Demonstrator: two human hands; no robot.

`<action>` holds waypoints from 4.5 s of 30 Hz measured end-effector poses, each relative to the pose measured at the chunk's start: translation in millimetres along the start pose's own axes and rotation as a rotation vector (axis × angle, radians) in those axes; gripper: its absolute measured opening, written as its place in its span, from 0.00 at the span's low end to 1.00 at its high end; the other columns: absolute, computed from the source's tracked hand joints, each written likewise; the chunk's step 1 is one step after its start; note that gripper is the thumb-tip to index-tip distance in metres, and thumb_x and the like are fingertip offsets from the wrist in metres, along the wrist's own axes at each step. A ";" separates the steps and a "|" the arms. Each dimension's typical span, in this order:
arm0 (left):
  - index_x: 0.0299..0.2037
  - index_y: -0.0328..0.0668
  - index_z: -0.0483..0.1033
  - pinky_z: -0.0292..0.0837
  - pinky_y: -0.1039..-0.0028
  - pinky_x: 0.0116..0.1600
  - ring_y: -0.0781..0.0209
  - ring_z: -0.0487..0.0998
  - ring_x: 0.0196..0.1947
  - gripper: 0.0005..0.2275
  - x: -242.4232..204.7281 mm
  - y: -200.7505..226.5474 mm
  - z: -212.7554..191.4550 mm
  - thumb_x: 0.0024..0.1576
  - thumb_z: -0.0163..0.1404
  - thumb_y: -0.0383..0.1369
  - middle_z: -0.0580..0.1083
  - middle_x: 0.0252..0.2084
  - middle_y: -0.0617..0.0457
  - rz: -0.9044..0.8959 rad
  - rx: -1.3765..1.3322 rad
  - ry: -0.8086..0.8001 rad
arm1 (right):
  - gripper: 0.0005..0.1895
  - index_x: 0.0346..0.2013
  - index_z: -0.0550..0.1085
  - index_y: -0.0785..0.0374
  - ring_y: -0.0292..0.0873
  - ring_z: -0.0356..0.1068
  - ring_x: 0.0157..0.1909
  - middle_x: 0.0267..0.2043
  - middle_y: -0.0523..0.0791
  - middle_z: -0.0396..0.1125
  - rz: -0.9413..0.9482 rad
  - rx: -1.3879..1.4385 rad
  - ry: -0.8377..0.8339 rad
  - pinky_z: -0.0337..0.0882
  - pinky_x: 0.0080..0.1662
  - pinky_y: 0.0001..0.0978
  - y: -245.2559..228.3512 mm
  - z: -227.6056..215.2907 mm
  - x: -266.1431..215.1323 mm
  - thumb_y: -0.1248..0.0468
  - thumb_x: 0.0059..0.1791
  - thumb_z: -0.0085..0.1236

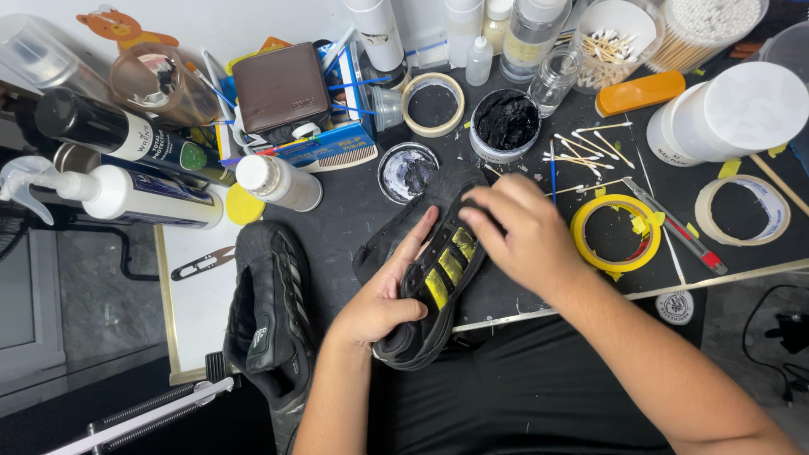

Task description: The person paints the side stripes of a black sneaker black using a small brush and black paint. They repeatedly dip the brush into the paint and apply it to the taped-off stripes, then wipe the painted area with a cloth.

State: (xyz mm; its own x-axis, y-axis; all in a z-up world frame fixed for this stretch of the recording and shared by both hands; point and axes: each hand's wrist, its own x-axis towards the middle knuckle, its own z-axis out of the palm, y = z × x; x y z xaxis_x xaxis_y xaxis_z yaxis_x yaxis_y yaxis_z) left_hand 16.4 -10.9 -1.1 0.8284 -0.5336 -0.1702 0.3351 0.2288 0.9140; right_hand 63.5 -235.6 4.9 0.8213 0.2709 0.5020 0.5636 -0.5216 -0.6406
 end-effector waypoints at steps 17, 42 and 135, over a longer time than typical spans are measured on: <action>0.76 0.37 0.47 0.69 0.71 0.62 0.52 0.76 0.56 0.49 -10.1 -8.7 -28.2 0.33 0.45 0.24 0.74 0.55 0.39 0.197 0.083 0.244 | 0.09 0.41 0.77 0.69 0.53 0.69 0.40 0.36 0.50 0.66 0.021 -0.080 -0.009 0.69 0.43 0.43 -17.0 14.4 21.9 0.66 0.49 0.65; 0.80 0.34 0.36 0.72 0.66 0.63 0.48 0.79 0.54 0.52 -5.4 -6.0 -21.8 0.57 0.33 0.70 0.75 0.54 0.27 0.327 -0.073 0.151 | 0.10 0.42 0.77 0.67 0.50 0.67 0.39 0.34 0.48 0.64 -0.123 0.093 -0.100 0.69 0.43 0.41 -47.7 22.2 5.4 0.69 0.47 0.64; 0.78 0.42 0.46 0.58 0.64 0.69 0.52 0.75 0.61 0.46 36.2 35.1 -9.2 0.59 0.18 0.70 0.82 0.47 0.36 0.165 0.504 0.117 | 0.08 0.45 0.63 0.69 0.45 0.61 0.38 0.37 0.53 0.62 0.299 0.974 0.297 0.66 0.47 0.36 29.6 -13.3 -110.4 0.68 0.55 0.36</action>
State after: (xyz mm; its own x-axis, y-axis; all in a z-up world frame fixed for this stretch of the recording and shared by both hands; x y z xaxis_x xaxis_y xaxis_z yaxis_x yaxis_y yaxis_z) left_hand 62.3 -14.7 21.4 0.9057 -0.4232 -0.0234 -0.0364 -0.1326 0.9905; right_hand -11.6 -291.6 -61.7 0.9579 -0.0385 0.2846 0.2778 0.3749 -0.8844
